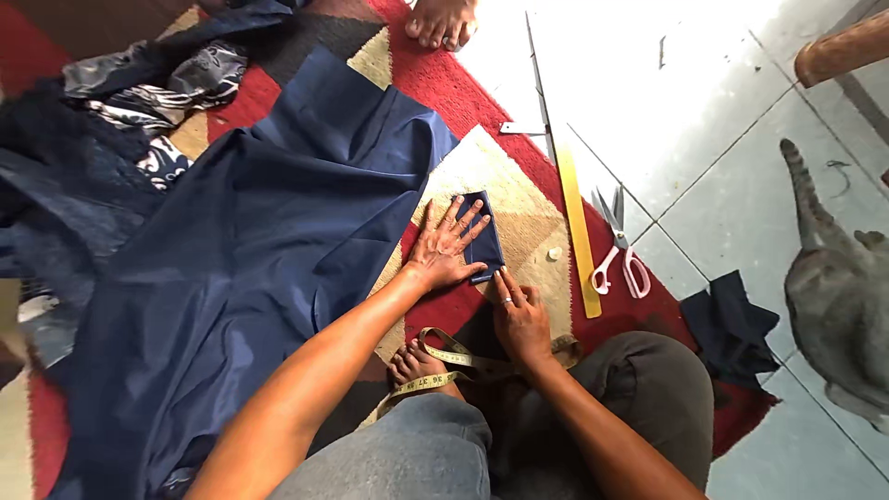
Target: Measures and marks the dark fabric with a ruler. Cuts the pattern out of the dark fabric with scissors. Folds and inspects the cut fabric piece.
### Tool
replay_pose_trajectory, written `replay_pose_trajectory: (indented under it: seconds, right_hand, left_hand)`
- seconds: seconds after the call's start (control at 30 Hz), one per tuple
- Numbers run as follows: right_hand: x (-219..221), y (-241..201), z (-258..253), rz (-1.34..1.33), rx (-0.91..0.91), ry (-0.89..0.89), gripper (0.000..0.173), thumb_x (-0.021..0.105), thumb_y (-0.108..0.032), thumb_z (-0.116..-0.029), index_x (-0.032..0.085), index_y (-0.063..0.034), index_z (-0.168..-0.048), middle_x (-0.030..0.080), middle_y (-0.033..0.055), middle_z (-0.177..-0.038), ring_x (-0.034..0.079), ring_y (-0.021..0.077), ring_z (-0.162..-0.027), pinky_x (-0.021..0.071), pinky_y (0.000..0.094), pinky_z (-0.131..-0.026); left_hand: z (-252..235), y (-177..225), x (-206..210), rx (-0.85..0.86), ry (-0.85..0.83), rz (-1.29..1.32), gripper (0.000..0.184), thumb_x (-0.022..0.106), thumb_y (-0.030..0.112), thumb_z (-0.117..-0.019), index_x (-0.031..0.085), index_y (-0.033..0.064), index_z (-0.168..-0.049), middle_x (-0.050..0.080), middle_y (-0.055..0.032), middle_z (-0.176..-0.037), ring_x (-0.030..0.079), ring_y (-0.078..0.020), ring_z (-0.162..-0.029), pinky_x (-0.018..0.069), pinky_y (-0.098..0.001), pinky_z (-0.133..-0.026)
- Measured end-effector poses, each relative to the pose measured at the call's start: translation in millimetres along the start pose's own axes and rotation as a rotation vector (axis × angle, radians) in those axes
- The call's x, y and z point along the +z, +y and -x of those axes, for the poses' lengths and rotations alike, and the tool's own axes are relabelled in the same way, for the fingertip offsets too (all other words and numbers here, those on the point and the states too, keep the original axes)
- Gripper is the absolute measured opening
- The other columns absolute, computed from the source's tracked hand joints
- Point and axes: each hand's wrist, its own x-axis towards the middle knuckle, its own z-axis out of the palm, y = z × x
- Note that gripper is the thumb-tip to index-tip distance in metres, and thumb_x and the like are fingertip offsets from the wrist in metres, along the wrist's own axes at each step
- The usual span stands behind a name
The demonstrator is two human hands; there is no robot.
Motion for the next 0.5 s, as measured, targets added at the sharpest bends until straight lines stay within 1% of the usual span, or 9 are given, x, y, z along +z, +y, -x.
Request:
replay_pose_trajectory:
  seconds: [0.17,0.33,0.4,0.47,0.5]
  right_hand:
    - [0.0,-1.7,-0.8,0.001,-0.01,0.027,0.046,0.056,-0.008,-0.0953,0.064,-0.0066,-0.141,0.063,0.0091,-0.143,0.068,0.0369,-0.111,0.0562,0.0488,-0.085]
    - [2.0,-0.5,0.2,0.011,-0.009,0.028,0.046,0.055,-0.008,-0.0954,0.064,-0.0074,-0.141,0.064,0.0088,-0.143,0.068,0.0367,-0.11,0.0561,0.0487,-0.084]
    - [1.7,-0.7,0.9,0.006,-0.007,0.026,0.046,0.056,-0.009,-0.0954,0.064,-0.0072,-0.14,0.064,0.0095,-0.143,0.068,0.037,-0.11,0.0561,0.0492,-0.084]
    - [1.3,-1.1,-0.2,0.005,-0.004,0.03,0.046,0.056,-0.009,-0.0954,0.064,-0.0067,-0.141,0.064,0.0096,-0.143,0.068,0.0369,-0.11,0.056,0.0492,-0.085]
    - [1.1,-1.1,-0.1,0.006,-0.004,0.031,0.046,0.056,-0.009,-0.0957,0.064,-0.0065,-0.14,0.064,0.0097,-0.143,0.068,0.0369,-0.11,0.0559,0.0491,-0.085]
  left_hand:
    - [-0.2,-0.3,1.4,0.006,0.003,-0.009,0.09,0.042,0.076,-0.0926,0.03,0.0223,-0.164,0.017,-0.0083,-0.172,0.007,-0.0379,-0.159,0.0016,-0.0785,-0.116]
    - [-0.8,-0.3,1.5,0.009,-0.007,-0.019,0.092,0.039,0.078,-0.0923,0.029,0.0215,-0.164,0.015,-0.0087,-0.173,0.006,-0.0384,-0.159,0.0008,-0.0784,-0.116]
    - [-0.4,0.5,1.9,0.026,0.006,-0.004,0.092,0.04,0.076,-0.0933,0.03,0.0173,-0.164,0.017,-0.0078,-0.172,0.008,-0.0375,-0.159,0.001,-0.078,-0.116]
    - [-2.2,0.1,2.4,0.053,0.004,-0.005,0.092,0.038,0.073,-0.0956,0.026,0.0121,-0.164,0.017,-0.0063,-0.172,0.009,-0.0341,-0.159,0.0008,-0.0745,-0.118]
    - [-3.1,0.6,2.1,0.058,-0.011,-0.009,0.092,0.038,0.072,-0.0964,0.024,0.0108,-0.164,0.016,-0.007,-0.173,0.009,-0.0331,-0.159,0.0007,-0.0726,-0.12]
